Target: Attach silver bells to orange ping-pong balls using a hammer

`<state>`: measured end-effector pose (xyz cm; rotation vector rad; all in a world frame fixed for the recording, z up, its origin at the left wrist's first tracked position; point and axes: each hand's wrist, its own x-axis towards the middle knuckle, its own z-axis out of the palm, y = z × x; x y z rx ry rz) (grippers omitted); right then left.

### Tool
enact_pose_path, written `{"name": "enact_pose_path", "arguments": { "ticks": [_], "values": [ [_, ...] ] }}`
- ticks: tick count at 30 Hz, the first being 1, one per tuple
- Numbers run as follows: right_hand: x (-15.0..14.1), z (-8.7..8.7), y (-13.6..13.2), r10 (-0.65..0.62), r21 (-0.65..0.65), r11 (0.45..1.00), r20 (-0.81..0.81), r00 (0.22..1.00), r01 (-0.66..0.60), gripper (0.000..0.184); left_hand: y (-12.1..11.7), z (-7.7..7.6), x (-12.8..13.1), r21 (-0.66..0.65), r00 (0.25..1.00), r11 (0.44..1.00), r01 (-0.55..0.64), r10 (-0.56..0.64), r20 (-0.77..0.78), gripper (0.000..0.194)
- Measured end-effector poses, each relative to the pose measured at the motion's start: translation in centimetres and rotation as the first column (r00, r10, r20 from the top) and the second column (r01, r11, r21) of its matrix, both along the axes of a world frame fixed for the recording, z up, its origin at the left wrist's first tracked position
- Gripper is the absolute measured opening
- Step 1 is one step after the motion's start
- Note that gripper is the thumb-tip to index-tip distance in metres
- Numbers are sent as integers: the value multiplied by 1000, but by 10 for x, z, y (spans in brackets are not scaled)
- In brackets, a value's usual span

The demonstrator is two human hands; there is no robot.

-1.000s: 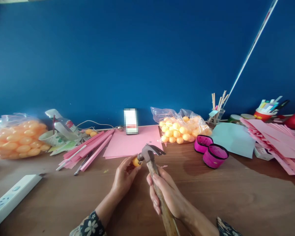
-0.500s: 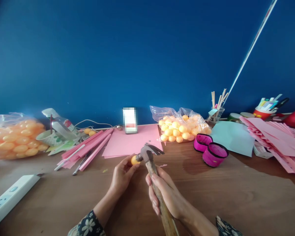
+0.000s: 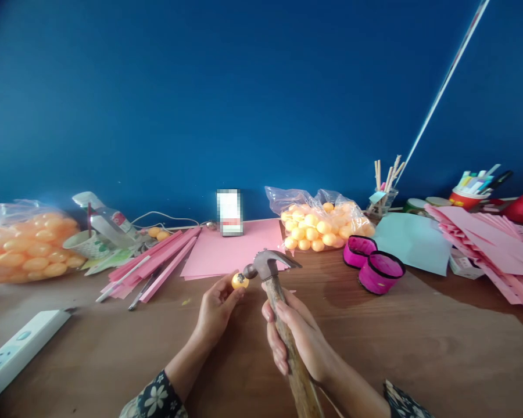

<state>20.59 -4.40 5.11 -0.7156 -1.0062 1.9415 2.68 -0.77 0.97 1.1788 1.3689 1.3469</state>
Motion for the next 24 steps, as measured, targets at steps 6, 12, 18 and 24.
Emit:
{"name": "enact_pose_path", "arguments": {
  "ticks": [6,12,18,24],
  "values": [
    [0,1,0,27,-19,999,26,999,-27,21,0,-1,1,28,999,999,42,-41,-16,47],
    [-1,1,-2,37,11,999,109,993,-38,24,-1,2,0,-9,996,999,-37,36,-82,48],
    [-2,-1,-3,55,14,998,121,991,-57,25,0,-4,-4,28,988,998,-64,68,-138,46],
    [-2,1,-3,73,15,997,132,989,-76,25,-2,-2,-4,61,963,997,-45,59,-264,42]
  ]
}}
